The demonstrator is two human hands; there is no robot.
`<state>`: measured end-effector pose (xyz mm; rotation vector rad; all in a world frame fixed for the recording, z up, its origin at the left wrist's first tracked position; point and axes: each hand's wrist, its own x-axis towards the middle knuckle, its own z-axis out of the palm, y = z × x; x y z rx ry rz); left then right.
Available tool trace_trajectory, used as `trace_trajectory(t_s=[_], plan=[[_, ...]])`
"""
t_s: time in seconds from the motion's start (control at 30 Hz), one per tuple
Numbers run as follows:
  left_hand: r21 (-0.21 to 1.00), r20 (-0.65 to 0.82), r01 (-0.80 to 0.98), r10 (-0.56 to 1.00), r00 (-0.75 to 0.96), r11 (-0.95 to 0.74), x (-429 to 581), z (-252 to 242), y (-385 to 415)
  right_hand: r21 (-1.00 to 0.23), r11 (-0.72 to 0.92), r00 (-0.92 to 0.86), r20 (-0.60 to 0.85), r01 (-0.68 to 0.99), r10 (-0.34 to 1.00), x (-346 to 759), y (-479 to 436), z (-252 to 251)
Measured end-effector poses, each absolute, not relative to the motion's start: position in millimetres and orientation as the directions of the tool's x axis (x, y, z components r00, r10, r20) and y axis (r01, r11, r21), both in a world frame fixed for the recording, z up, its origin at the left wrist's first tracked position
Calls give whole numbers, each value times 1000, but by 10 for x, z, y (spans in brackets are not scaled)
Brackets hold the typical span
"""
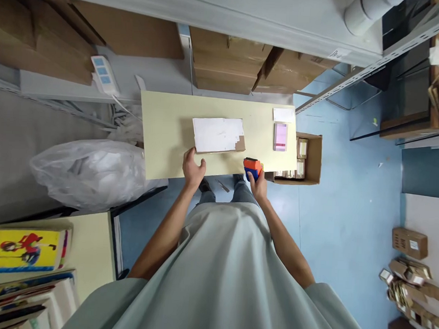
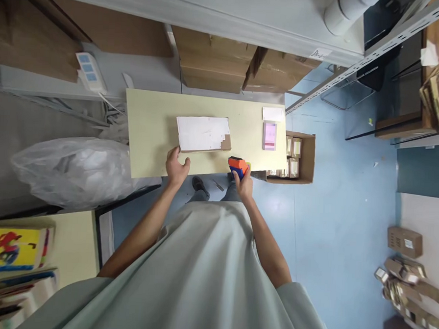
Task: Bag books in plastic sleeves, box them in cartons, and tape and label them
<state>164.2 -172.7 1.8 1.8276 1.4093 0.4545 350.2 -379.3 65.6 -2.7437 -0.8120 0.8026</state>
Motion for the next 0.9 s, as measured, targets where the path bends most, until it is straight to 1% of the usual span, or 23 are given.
trace_trajectory(t_s=[0.1,0.17,0.27,0.37,0.53,0.6,0.8,0.9], plan=[[747,-105,647,936,337,-149,1696,61,-1770,-193,-773,636,-467,605,614,3562,-3937,650],[737,-76,653,938,337,-175,1734,98,-1799,-139,-691,560,-484,710,672,3652,-3995,635],[723,-38,654,932,362,-225,1821,160,-1844,-111,-529,402,-526,841,750,3845,-4026,609],[716,0,634,909,417,-291,1980,223,-1909,-107,-377,254,-571,920,781,4076,-3996,573],[709,18,608,871,490,-357,2374,303,-2015,-151,-132,16,-596,980,803,4460,-3890,502],[697,25,601,851,525,-391,2532,317,-2022,-164,-59,-52,-601,985,798,4603,-3848,486],[648,72,575,792,606,-499,2891,264,-1871,-149,84,-154,-565,985,811,4952,-3688,460],[615,90,571,768,634,-543,3008,179,-1724,-138,112,-168,-526,984,834,5062,-3573,422]])
